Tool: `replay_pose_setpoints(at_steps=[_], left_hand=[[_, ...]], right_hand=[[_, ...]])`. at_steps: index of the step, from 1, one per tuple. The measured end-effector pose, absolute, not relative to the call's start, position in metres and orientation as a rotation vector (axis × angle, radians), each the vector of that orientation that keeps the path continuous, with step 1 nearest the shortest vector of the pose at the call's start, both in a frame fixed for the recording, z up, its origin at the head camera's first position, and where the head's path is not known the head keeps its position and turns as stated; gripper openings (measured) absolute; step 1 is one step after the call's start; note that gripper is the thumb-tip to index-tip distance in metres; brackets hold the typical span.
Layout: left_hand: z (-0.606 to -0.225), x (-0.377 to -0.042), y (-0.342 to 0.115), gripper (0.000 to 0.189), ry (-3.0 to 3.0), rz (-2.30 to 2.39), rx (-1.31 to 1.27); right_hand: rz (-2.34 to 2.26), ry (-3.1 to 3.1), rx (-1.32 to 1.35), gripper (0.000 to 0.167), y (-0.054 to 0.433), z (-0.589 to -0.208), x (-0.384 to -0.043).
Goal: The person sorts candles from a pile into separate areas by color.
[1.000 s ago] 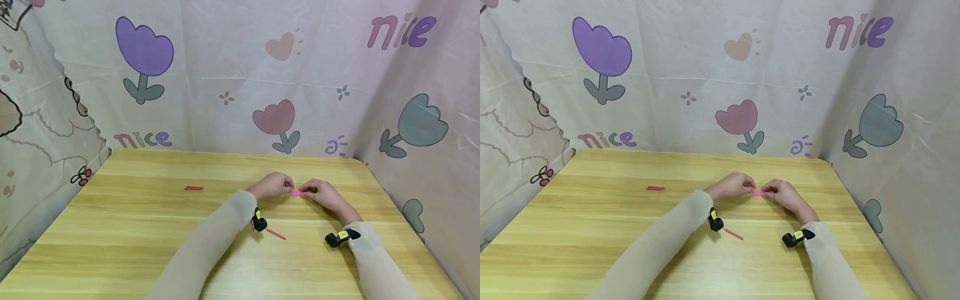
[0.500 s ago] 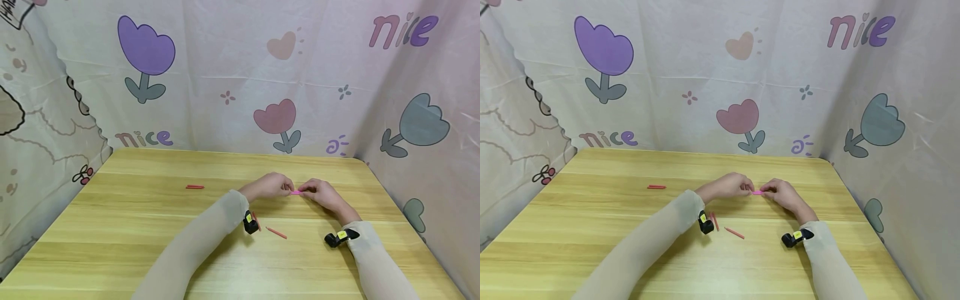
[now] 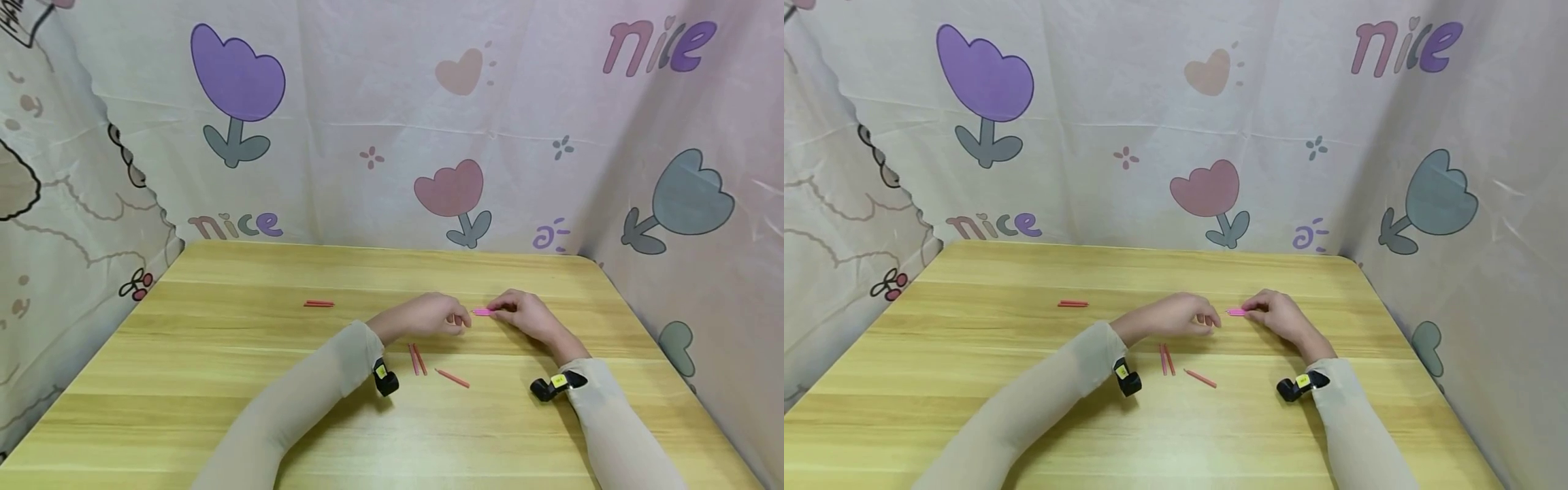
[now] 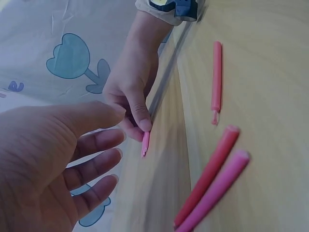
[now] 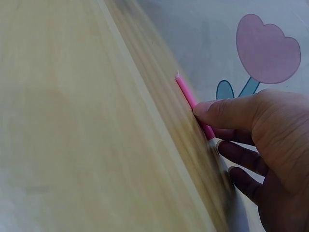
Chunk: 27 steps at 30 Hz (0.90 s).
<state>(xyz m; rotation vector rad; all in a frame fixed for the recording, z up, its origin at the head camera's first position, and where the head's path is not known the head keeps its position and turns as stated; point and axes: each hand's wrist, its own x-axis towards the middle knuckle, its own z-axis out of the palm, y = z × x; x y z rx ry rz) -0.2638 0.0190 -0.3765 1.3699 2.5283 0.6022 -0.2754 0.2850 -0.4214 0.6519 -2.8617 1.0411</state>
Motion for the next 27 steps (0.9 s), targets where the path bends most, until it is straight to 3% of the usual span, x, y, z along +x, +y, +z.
replay_pose_setpoints(at_steps=[17,27], left_hand=[[-0.384,-0.256,-0.033,0.02,2.452,0.605,1.537],[-0.39,-0.234,-0.034,0.024,2.454,0.569,1.537]], right_hand=[[1.025,-2.862,0.645,0.015,0.286,-0.423,-0.276],[1.01,-2.863,0.65,0.015,0.287,-0.424,-0.278]])
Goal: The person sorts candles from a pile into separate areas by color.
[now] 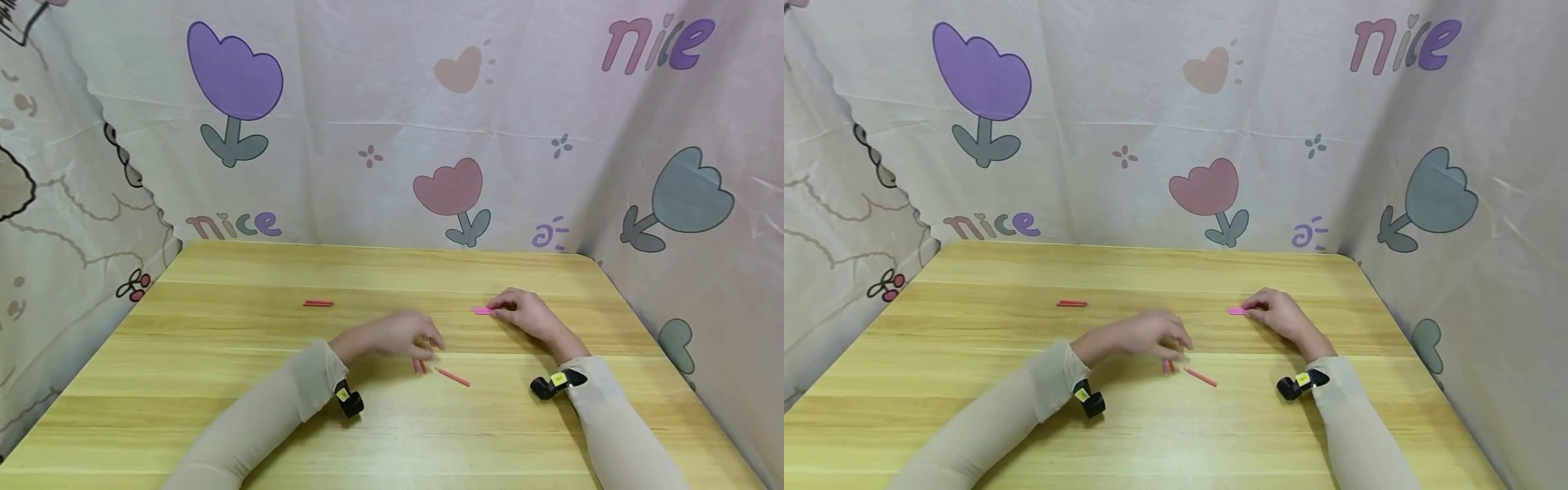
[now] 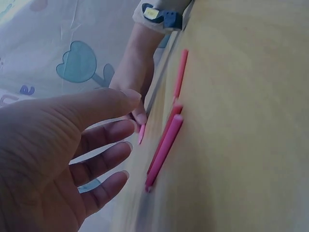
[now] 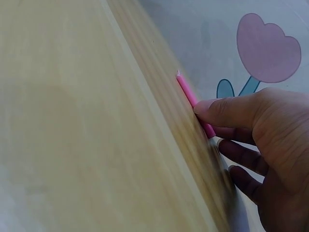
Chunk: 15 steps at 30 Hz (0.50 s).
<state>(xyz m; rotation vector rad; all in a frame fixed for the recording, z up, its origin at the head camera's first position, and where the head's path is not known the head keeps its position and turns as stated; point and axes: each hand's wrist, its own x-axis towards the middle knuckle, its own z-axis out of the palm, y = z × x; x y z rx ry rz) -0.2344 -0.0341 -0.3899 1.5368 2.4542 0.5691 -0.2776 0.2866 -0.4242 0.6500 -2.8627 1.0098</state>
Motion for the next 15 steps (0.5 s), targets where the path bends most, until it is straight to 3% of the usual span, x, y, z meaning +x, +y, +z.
replay_pose_setpoints(at_steps=[15], left_hand=[[-0.399,-0.22,-0.016,0.022,2.452,0.468,1.667]], right_hand=[[1.019,-2.843,0.651,0.015,0.285,-0.425,-0.277]])
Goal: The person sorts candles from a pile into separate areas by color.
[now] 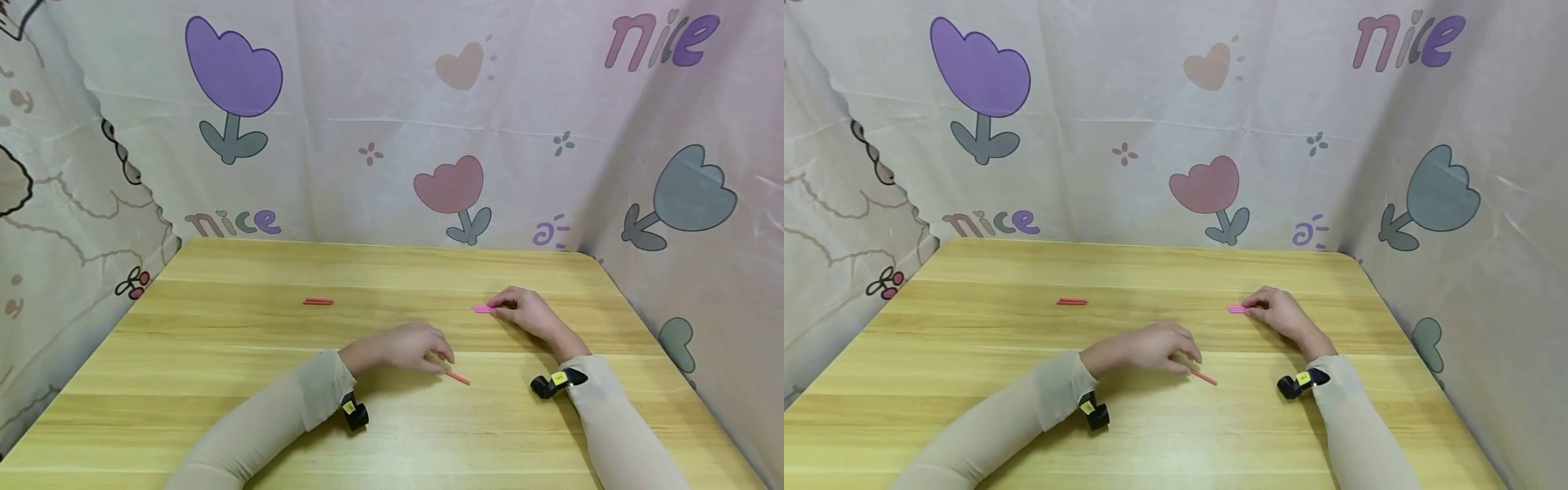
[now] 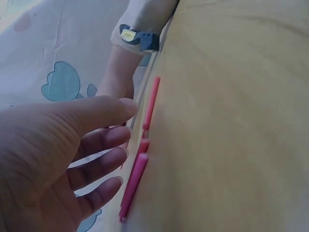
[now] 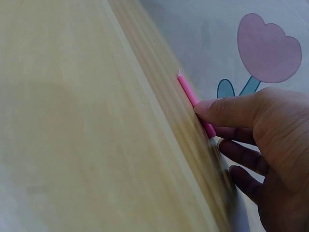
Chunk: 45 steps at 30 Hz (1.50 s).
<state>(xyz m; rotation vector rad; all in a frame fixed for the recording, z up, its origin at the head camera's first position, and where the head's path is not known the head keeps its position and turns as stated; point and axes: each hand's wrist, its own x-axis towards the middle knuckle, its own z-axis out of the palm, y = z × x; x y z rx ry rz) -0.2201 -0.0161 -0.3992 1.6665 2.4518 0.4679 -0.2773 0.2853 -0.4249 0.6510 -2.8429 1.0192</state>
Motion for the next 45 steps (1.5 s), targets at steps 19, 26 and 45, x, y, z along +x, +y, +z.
replay_pose_setpoints(at_steps=[19,26,45], left_hand=[[-0.405,-0.207,0.004,0.009,2.534,0.262,1.733],[-0.403,-0.206,0.001,0.006,2.54,0.301,1.72],[-0.395,-0.201,-0.003,0.01,2.472,0.308,1.735]], right_hand=[[1.046,-2.848,0.632,0.015,0.284,-0.425,-0.275],[1.029,-2.83,0.646,0.014,0.285,-0.425,-0.276],[1.018,-2.859,0.634,0.015,0.285,-0.425,-0.276]])
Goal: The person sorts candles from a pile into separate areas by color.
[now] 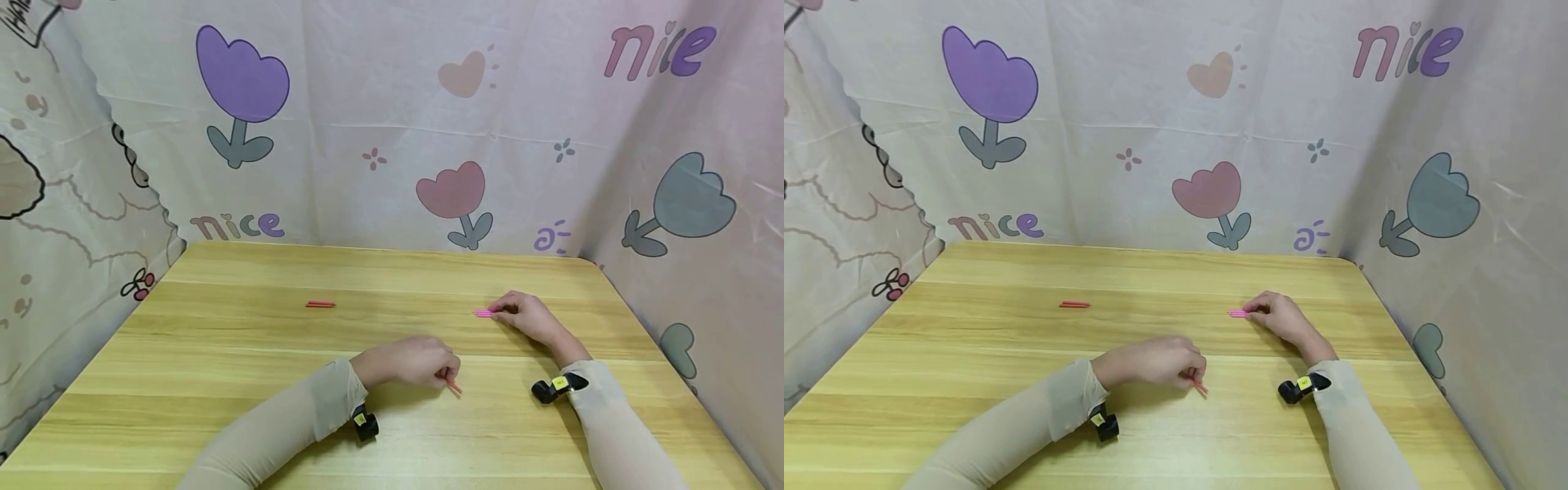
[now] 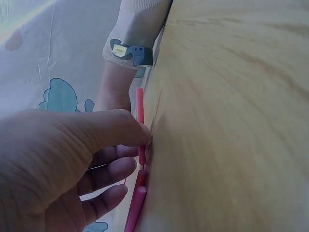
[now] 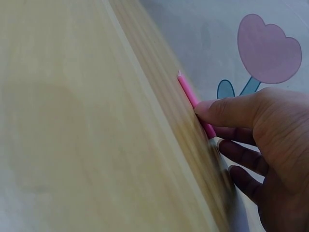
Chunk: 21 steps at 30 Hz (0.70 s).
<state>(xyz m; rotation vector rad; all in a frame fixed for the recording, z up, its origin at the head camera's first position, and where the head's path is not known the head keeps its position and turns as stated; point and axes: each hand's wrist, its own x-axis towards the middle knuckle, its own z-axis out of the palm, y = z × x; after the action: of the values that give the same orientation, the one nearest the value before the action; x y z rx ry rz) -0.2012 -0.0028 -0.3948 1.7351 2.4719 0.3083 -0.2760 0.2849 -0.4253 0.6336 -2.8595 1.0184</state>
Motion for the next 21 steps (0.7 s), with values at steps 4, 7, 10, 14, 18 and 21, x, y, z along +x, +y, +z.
replay_pose_setpoints(at_steps=[4,7,10,14,18,21], left_hand=[[-0.396,-0.206,-0.005,0.008,2.451,0.364,1.758],[-0.393,-0.21,-0.007,0.006,2.451,0.394,1.766],[-0.392,-0.212,-0.01,0.008,2.462,0.417,1.749],[-0.389,-0.215,-0.014,0.011,2.454,0.48,1.682],[-0.384,-0.217,-0.02,0.015,2.415,0.591,1.572],[-0.381,-0.219,-0.026,0.017,2.43,0.622,1.529]], right_hand=[[1.02,-2.862,0.634,0.015,0.285,-0.424,-0.275],[1.017,-2.872,0.626,0.015,0.284,-0.423,-0.275],[1.011,-2.88,0.615,0.015,0.283,-0.423,-0.275],[1.011,-2.877,0.612,0.015,0.283,-0.422,-0.274],[1.012,-2.879,0.613,0.016,0.283,-0.422,-0.274],[1.016,-2.891,0.608,0.017,0.283,-0.421,-0.275]])
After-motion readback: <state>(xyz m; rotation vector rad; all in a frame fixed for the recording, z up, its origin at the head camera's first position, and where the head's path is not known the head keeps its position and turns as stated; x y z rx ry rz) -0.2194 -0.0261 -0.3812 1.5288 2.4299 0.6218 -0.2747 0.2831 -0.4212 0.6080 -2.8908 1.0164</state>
